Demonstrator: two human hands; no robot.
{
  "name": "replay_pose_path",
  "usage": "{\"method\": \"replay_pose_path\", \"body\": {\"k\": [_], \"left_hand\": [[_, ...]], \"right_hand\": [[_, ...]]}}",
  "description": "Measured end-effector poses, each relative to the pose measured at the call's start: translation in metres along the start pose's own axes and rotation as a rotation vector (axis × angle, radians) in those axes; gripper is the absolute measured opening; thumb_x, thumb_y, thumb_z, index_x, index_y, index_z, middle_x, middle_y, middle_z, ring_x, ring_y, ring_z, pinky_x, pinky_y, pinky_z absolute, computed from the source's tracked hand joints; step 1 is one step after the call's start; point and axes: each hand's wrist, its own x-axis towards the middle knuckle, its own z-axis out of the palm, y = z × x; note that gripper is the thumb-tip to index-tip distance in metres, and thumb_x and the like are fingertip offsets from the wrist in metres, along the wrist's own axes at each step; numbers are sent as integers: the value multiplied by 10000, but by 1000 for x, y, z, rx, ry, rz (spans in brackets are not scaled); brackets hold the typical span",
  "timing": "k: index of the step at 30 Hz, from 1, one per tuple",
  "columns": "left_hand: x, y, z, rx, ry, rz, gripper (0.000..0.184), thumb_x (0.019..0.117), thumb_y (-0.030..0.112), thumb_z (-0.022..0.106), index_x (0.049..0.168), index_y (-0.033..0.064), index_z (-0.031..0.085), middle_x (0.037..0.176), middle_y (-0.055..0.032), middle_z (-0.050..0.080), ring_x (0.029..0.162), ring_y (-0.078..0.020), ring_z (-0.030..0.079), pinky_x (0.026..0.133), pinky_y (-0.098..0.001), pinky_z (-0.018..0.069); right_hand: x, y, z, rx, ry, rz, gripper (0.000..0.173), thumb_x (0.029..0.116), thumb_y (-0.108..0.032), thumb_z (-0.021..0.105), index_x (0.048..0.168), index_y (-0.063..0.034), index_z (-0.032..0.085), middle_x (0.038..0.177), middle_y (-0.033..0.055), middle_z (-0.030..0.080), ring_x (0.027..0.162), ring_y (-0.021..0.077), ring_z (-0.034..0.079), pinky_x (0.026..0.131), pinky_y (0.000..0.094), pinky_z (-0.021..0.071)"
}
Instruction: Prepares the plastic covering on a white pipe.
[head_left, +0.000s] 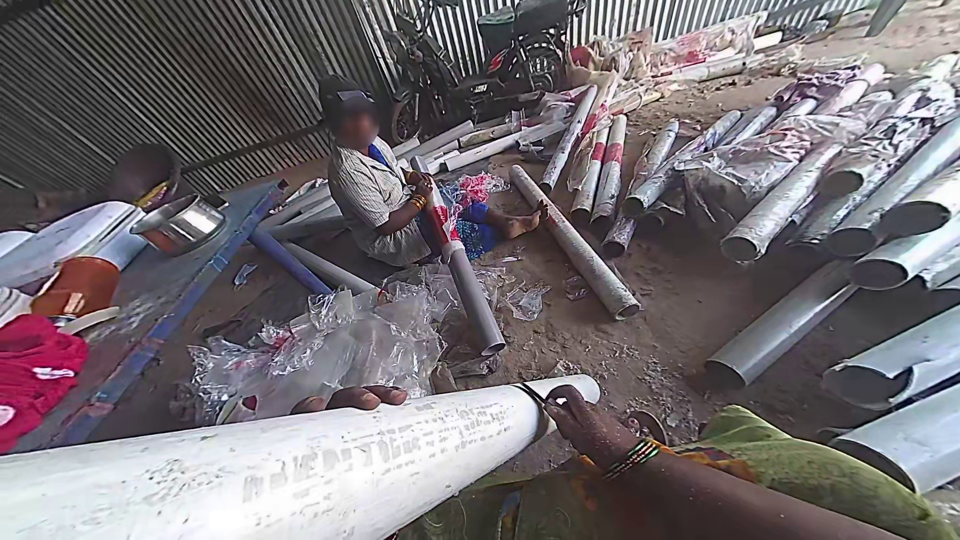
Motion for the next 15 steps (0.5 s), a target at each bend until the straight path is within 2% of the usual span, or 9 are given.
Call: {"method": "replay_pose_path", "body": {"k": [4,8,11,15], "left_hand": [[1,0,4,35,14,12,351,1029,389,428,1147,169,675,1050,-75,742,971,-291,738,834,-406,615],[0,-1,-2,53,-37,16,390,1040,401,401,1207,170,669,1069,-86,740,998,-301,730,855,-413,609],[0,1,3,60,-11,13,377,1036,402,408,1176,179,678,1045,-77,745,978,-295,736,839,-408,612],[0,1,-3,47,-61,5,393,1038,401,397,1202,175,673,1080,-83,741,1010,-306,728,870,-419,604]], "right_hand": [[-1,-1,-1,5,-3,-6,388,1130,-275,403,1400,-5,476,938,184,638,792,292,634,779,460,526],[-2,1,0,4,16,-28,387,1129,-280,407,1387,-2,484,925,184,639,784,294,636,773,462,530],[-2,1,1,7,22,-34,383,1127,-281,413,1380,-4,489,917,183,638,782,298,636,771,466,529],[0,3,2,19,23,-31,382,1127,-279,416,1386,-8,488,916,180,638,782,298,634,774,473,530]]}}
